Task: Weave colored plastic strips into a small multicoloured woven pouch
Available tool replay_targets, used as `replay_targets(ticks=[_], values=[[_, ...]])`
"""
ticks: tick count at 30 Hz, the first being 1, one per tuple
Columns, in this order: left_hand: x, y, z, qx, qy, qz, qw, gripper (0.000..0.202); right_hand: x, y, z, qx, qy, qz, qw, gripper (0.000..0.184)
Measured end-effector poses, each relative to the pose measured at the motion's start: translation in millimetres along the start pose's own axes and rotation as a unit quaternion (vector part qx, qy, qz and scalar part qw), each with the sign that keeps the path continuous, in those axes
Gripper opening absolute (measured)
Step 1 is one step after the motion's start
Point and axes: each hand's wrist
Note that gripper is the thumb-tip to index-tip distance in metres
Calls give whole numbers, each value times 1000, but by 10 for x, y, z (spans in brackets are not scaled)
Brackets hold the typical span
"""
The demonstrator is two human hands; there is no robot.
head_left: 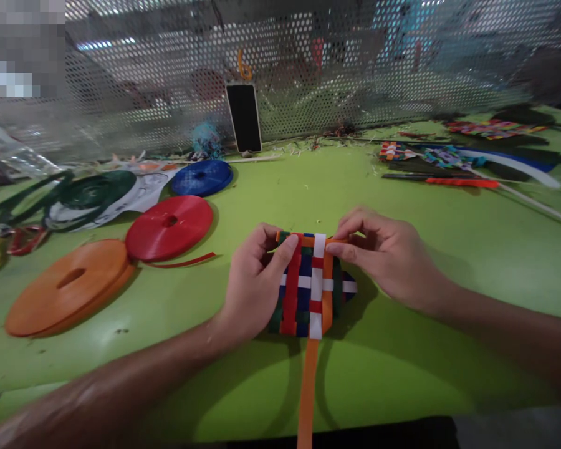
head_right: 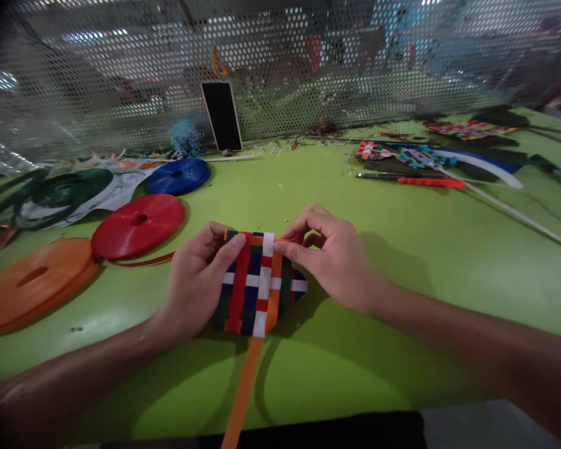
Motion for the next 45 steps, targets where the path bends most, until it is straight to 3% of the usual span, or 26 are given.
replay_targets(ticks=[6,13,18,26,35,41,45], values=[[-17,-19,8,73,-1,-22,997,27,-9,-2,-32,4,5,-26,1000,24],[34,17,39,72,3,14,997,33,3,51,27,57,117,-84,988,23],[68,28,70,101,-3,-25,995,31,13,44,42,58,100,-89,989,22],[193,91,119,-43,-25,-7,999,23,34,0,71,70,86,-93,990,27],[256,127,164,-87,2,-9,996,27,61,-56,100,103,98,-109,984,24],[295,173,172,-174,43,8,984,19,54,-12,108,123,80,-125,981,21],[258,157,148,-229,108,48,966,22,62,-56,84,192,50,-151,968,23]])
Point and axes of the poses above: each hand's wrist, its own x-axis towards the middle knuckle, its own z-axis out of the back of the hand, y = z × x, and after that the axes turned 4 degrees about y, right-handed
